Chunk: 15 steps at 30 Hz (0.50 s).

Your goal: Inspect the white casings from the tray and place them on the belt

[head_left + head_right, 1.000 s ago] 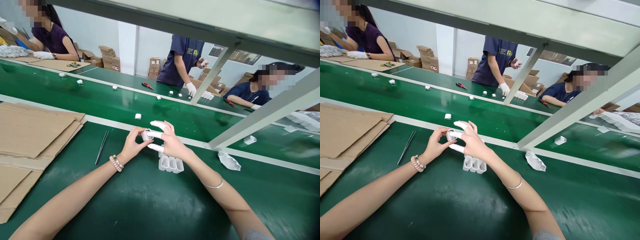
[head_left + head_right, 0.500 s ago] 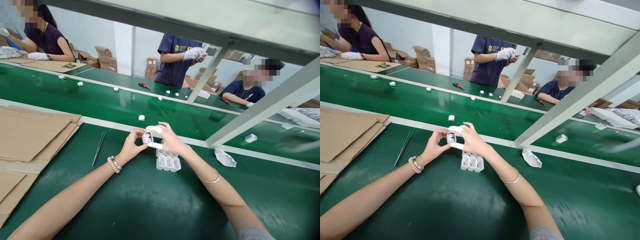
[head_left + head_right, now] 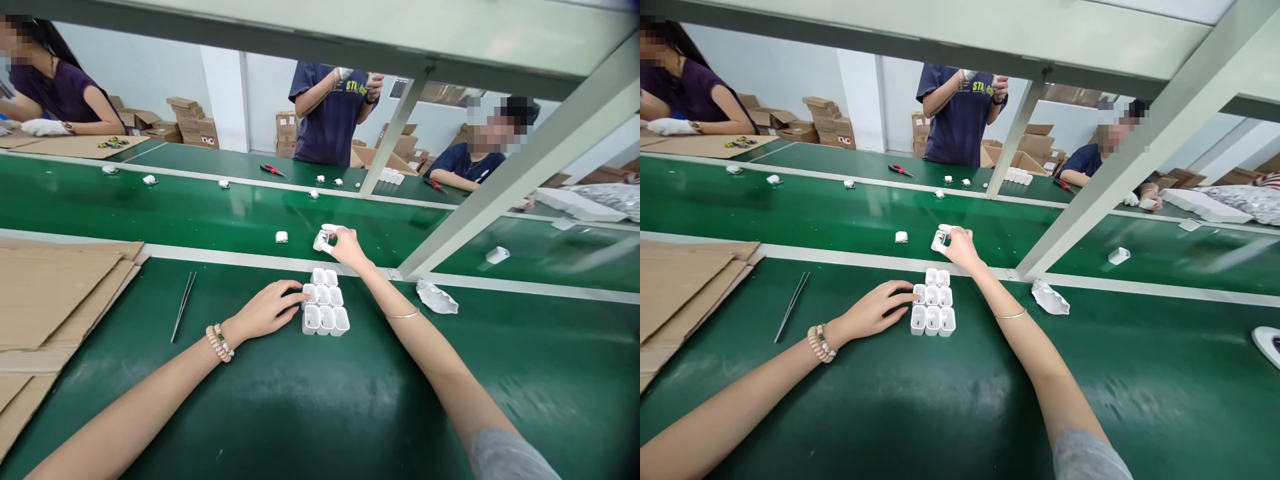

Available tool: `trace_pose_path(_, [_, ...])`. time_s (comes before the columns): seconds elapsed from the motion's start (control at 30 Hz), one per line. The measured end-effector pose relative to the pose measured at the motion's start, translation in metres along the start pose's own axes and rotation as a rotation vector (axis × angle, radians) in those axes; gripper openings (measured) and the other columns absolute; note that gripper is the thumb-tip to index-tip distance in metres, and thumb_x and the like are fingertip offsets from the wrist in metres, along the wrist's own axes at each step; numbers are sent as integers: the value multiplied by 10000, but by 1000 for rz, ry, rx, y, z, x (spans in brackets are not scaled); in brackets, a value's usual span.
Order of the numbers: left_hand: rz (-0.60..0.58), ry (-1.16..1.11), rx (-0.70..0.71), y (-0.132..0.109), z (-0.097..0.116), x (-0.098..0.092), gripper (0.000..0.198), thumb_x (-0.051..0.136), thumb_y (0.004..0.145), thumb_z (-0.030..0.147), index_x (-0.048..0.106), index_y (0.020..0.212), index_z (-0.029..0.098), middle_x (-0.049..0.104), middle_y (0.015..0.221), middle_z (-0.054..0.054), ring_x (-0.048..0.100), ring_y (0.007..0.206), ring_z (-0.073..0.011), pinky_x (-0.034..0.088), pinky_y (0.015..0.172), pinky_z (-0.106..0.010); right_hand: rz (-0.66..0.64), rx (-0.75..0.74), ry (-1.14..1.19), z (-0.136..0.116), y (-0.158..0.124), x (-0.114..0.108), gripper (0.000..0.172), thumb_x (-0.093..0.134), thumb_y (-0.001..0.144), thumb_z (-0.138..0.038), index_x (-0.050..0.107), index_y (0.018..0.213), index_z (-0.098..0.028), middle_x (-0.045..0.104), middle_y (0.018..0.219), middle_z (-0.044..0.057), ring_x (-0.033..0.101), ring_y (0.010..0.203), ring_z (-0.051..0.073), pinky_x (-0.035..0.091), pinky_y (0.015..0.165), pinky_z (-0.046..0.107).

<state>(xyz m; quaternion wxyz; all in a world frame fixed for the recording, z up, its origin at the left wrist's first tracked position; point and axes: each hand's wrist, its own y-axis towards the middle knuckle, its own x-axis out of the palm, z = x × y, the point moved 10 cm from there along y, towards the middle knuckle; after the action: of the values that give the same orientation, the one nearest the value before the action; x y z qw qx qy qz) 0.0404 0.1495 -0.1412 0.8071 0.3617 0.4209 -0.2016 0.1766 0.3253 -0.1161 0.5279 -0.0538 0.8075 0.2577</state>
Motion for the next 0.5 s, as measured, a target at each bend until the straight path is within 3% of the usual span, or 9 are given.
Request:
trace_pose_path(0.1, [-33,-1,-5,1,0,4,287,464,964,250,554,1236,261,582,1266,-91,560,1170,-235,500,971,-422,-61,21,-10,18,-1,17,457,616,779,-242,601,1217,-114,653,1160,159,567,1108,322,369,964,469])
trace_pose_path(0.2, [-25,-33,-39,2,-5,4,210,497,955,310,567,1137,232,608,1234,-95,572,1160,-238,510,954,-416,-35,-11,-19,17,-3,17,496,613,796,-242,565,1276,-125,575,1282,188,471,1247,345,320,1025,514])
trace_pose_path(0.27, [-14,-54,-58,2,-7,3,162,498,955,323,562,1064,221,615,1231,-95,582,1151,-237,516,939,-412,27,-79,9,6,-4,11,475,603,825,-267,561,1280,-139,518,1347,188,422,1307,327,288,1068,522])
trace_pose_path(0.37, [15,-88,-60,2,-8,0,117,479,964,305,552,995,219,605,1267,-96,594,1141,-229,522,919,-403,69,-227,128,-21,-4,7,367,555,863,-240,599,1220,-168,561,1302,147,480,1272,266,339,1078,479])
trace_pose_path(0.5, [63,-93,-68,1,-7,-6,116,485,957,294,555,927,207,614,1229,-105,612,1093,-224,532,883,-382,-48,-299,262,-46,1,25,385,534,861,-179,589,1241,-166,597,1285,121,532,1228,229,397,1073,439])
